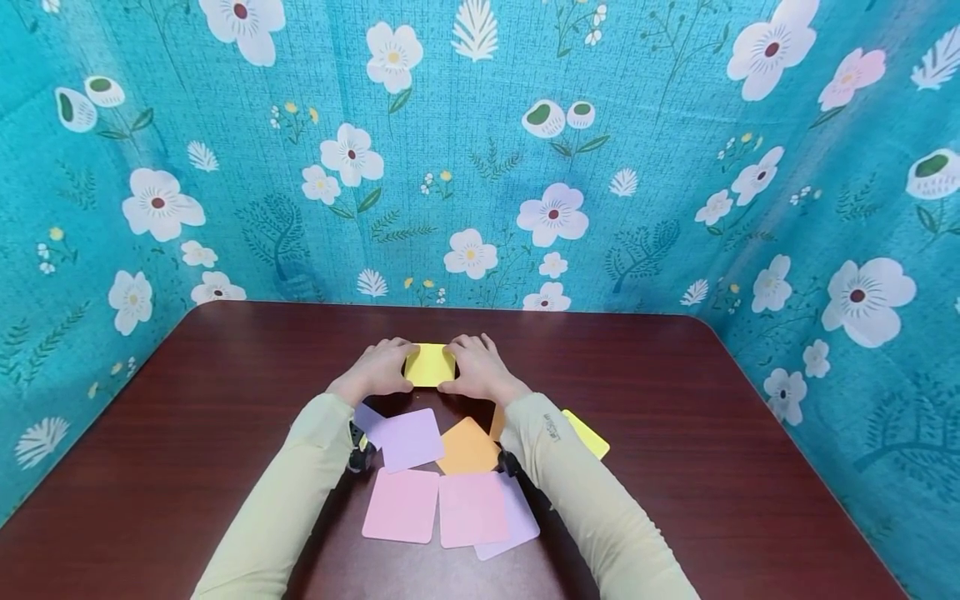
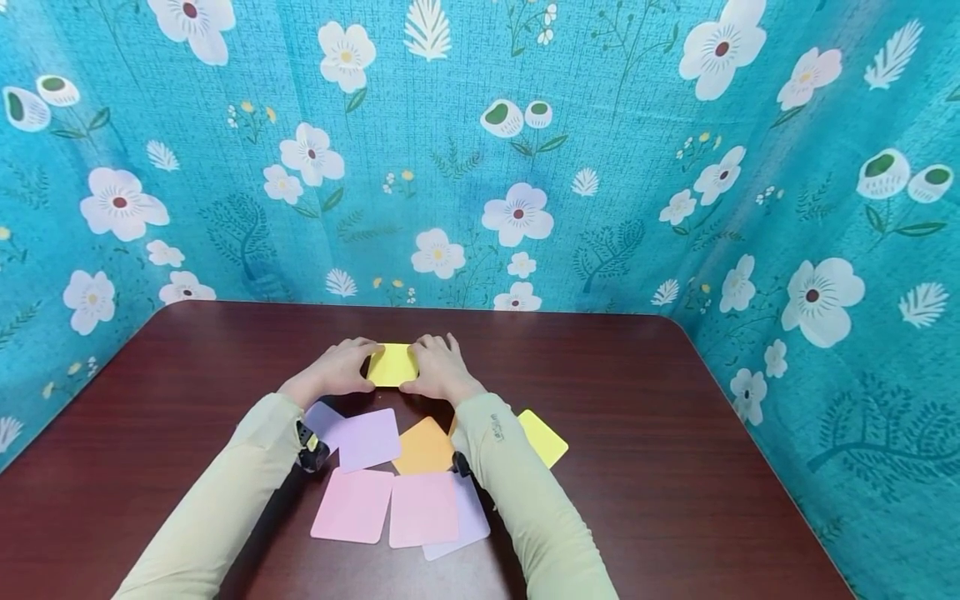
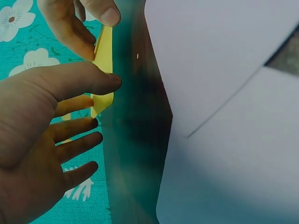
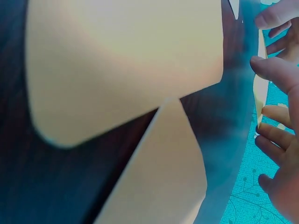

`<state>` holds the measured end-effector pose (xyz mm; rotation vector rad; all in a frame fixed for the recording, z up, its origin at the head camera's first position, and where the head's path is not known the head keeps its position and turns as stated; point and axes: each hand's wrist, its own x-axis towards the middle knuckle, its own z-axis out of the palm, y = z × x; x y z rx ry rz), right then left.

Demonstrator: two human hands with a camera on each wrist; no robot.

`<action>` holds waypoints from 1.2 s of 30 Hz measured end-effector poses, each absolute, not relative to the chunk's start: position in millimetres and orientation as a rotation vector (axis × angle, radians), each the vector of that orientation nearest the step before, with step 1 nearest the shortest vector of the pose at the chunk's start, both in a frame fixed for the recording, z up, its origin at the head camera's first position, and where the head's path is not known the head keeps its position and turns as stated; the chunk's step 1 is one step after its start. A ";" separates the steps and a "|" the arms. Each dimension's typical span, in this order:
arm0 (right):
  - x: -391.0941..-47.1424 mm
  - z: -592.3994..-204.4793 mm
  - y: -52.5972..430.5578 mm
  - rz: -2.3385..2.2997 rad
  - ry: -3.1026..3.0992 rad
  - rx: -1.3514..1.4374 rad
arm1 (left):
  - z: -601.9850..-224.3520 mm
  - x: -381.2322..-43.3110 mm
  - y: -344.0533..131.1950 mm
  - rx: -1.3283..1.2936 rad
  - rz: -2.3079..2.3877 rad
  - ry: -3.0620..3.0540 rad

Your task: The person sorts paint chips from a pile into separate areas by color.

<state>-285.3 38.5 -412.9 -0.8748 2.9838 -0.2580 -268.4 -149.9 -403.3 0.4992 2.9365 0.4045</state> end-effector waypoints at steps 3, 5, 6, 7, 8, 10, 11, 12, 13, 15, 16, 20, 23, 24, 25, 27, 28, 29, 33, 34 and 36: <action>-287.6 -414.9 35.8 -0.247 2.979 -0.858 | -403.7 -271.2 -151.0 0.482 0.402 2.928; -289.1 -416.3 33.8 -0.241 2.970 -0.849 | -404.4 -272.9 -151.6 0.474 0.396 2.925; -289.8 -417.1 32.6 -0.244 2.965 -0.845 | -405.0 -273.8 -152.0 0.469 0.391 2.924; -290.4 -417.8 31.4 -0.248 2.961 -0.841 | -405.6 -274.5 -152.5 0.466 0.382 2.925; -291.2 -418.5 30.2 -0.248 2.957 -0.835 | -406.2 -275.3 -152.8 0.458 0.381 2.924; -293.0 -420.6 28.1 -0.236 2.955 -0.822 | -407.2 -277.0 -153.1 0.450 0.377 2.928; -293.9 -421.6 27.3 -0.227 2.957 -0.813 | -407.4 -277.7 -153.2 0.443 0.377 2.929; -294.8 -422.6 26.6 -0.228 2.959 -0.808 | -407.5 -278.5 -153.2 0.438 0.379 2.932; -295.7 -423.4 25.9 -0.229 2.960 -0.803 | -407.4 -279.1 -153.1 0.433 0.380 2.933; -297.5 -424.9 24.9 -0.234 2.956 -0.793 | -407.5 -280.0 -152.8 0.425 0.383 2.935; -298.3 -425.3 24.4 -0.244 2.950 -0.787 | -407.5 -280.3 -152.8 0.421 0.384 2.934; -300.8 -426.2 22.4 -0.269 2.929 -0.758 | -408.0 -281.1 -153.3 0.415 0.384 2.934; -302.2 -425.4 20.3 -0.270 2.925 -0.754 | -408.8 -281.9 -154.1 0.402 0.396 2.937; -302.6 -424.8 19.6 -0.270 2.923 -0.757 | -409.2 -282.2 -154.4 0.391 0.402 2.935; -302.9 -424.1 18.9 -0.271 2.921 -0.761 | -409.8 -282.6 -154.7 0.382 0.409 2.933; -303.6 -422.8 18.1 -0.269 2.911 -0.765 | -411.1 -283.6 -155.4 0.369 0.420 2.929; -303.8 -421.9 17.8 -0.278 2.903 -0.761 | -411.9 -284.3 -155.6 0.365 0.423 2.928; -304.1 -421.3 17.8 -0.290 2.894 -0.753 | -412.8 -284.9 -155.8 0.365 0.423 2.927; -306.0 -420.5 18.2 -0.334 2.858 -0.708 | -416.1 -288.1 -155.7 0.369 0.430 2.924; -306.5 -420.8 18.2 -0.342 2.850 -0.697 | -416.8 -288.8 -155.7 0.373 0.427 2.923; -307.7 -422.1 17.9 -0.336 2.840 -0.684 | -417.5 -289.9 -155.4 0.377 0.419 2.918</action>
